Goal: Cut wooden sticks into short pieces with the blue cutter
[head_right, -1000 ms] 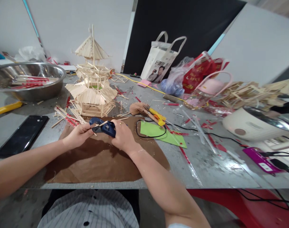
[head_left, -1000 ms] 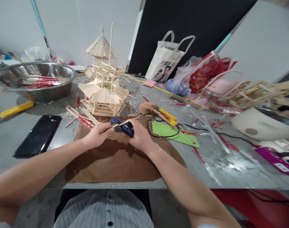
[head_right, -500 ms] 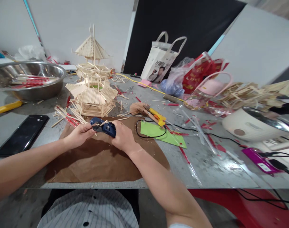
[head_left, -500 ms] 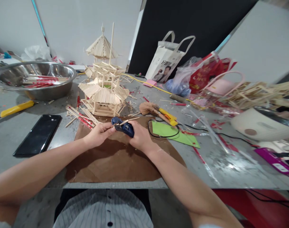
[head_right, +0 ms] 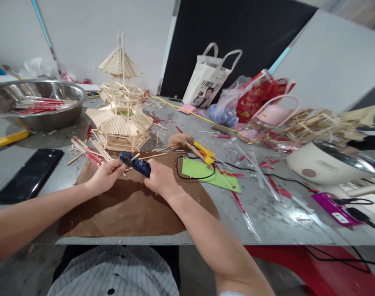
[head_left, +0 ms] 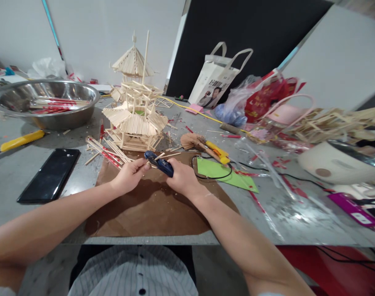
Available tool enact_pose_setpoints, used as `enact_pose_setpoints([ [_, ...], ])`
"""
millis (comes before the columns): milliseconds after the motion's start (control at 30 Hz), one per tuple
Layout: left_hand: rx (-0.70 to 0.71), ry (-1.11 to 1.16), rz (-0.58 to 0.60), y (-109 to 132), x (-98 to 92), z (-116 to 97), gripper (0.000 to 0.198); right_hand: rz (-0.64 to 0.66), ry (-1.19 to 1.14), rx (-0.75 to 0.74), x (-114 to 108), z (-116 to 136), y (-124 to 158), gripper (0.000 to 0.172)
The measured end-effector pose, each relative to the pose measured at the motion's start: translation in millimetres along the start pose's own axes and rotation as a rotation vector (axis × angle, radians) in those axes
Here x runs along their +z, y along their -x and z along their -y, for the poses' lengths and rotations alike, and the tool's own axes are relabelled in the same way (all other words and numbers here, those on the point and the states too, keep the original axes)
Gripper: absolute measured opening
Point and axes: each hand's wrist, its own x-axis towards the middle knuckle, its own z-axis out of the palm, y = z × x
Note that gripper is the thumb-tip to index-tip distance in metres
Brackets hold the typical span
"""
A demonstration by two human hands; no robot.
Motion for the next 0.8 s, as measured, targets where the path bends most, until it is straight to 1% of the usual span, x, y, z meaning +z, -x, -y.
enact_pose_setpoints([
  [167, -0.047, -0.019, 0.022, -2.8, -0.1, -0.9, 0.031, 0.029, 0.037, 0.042, -2.8, 1.0, -0.5, 0.026],
  [433, -0.101, 0.0, 0.028, -4.6, -0.5, -1.6, 0.033, 0.036, 0.071, 0.04, -0.9, 0.2, -3.2, 0.023],
  [800, -0.138, 0.004, 0.017, -9.0, 0.9, -2.0, 0.033, 0.024, 0.109, 0.058, 0.4, -2.0, -5.0, 0.025],
])
